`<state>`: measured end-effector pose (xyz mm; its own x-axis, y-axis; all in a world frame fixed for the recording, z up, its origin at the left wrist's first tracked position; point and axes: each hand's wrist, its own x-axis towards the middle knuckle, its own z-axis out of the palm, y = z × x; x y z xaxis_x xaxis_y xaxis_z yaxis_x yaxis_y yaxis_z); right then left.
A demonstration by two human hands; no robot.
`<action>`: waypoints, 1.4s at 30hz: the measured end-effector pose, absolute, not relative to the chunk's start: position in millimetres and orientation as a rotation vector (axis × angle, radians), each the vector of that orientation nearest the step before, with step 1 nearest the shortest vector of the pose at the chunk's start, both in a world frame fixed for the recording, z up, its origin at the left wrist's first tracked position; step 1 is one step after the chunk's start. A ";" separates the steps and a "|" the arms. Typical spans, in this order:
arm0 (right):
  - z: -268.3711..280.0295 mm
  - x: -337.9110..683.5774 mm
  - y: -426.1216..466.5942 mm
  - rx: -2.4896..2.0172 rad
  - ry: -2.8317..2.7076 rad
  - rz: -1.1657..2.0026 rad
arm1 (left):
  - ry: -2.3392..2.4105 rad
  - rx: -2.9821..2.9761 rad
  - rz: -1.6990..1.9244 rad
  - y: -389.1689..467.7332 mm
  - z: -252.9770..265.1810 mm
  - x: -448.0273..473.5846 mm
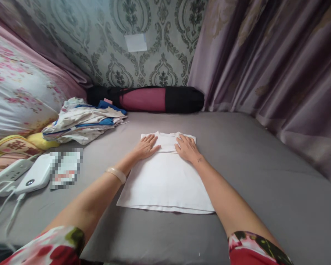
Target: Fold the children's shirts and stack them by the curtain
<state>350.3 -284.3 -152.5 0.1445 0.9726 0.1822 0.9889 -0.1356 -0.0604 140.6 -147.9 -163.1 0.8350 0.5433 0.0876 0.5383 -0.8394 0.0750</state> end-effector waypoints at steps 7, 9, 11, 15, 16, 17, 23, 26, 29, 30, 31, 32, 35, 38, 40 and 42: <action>-166.4 354.5 -281.4 -2.281 -1.868 0.009 | 0.922 2.902 0.151 -141.5 -167.6 138.2; -167.0 354.9 -280.8 -2.306 -1.866 0.023 | 0.955 2.899 0.159 -142.2 -169.4 138.9; -167.9 355.4 -280.6 -2.329 -1.859 0.017 | 0.957 2.905 0.163 -143.1 -169.9 139.2; -171.1 356.2 -280.1 -2.337 -1.858 -0.024 | 0.946 2.914 0.185 -144.0 -169.6 138.1; -171.6 356.3 -279.9 -2.335 -1.860 -0.030 | 0.943 2.916 0.190 -144.0 -169.7 137.8; -171.8 356.3 -279.7 -2.336 -1.859 -0.032 | 0.940 2.918 0.196 -143.9 -170.0 137.7; -168.8 355.1 -279.4 -2.362 -1.860 -0.013 | 0.951 2.921 0.187 -143.2 -170.6 138.6; -167.9 354.7 -279.1 -2.370 -1.858 -0.006 | 0.946 2.928 0.158 -143.4 -168.6 139.2; -167.7 355.0 -278.4 -2.368 -1.859 0.006 | 0.947 2.941 0.139 -145.0 -166.0 139.4; -167.4 355.1 -278.2 -2.366 -1.859 0.008 | 0.952 2.950 0.152 -146.3 -165.0 139.2; -166.9 355.2 -278.0 -2.363 -1.858 0.006 | 0.957 2.965 0.183 -148.0 -163.7 138.8; -166.2 355.1 -278.0 -2.356 -1.855 -0.001 | 0.961 2.982 0.236 -150.1 -162.2 138.1; -163.4 353.5 -280.2 -2.314 -1.832 -0.023 | 0.945 3.029 0.439 -158.3 -156.9 134.3; -161.0 348.0 -290.2 -2.260 -1.837 -0.015 | 0.805 3.077 0.510 -168.1 -153.1 126.4; -159.7 341.8 -303.7 -2.220 -1.892 -0.011 | 0.679 3.108 0.495 -175.1 -152.6 117.5; -158.5 334.7 -322.5 -2.166 -1.976 -0.005 | 0.582 3.118 0.472 -182.4 -152.8 105.7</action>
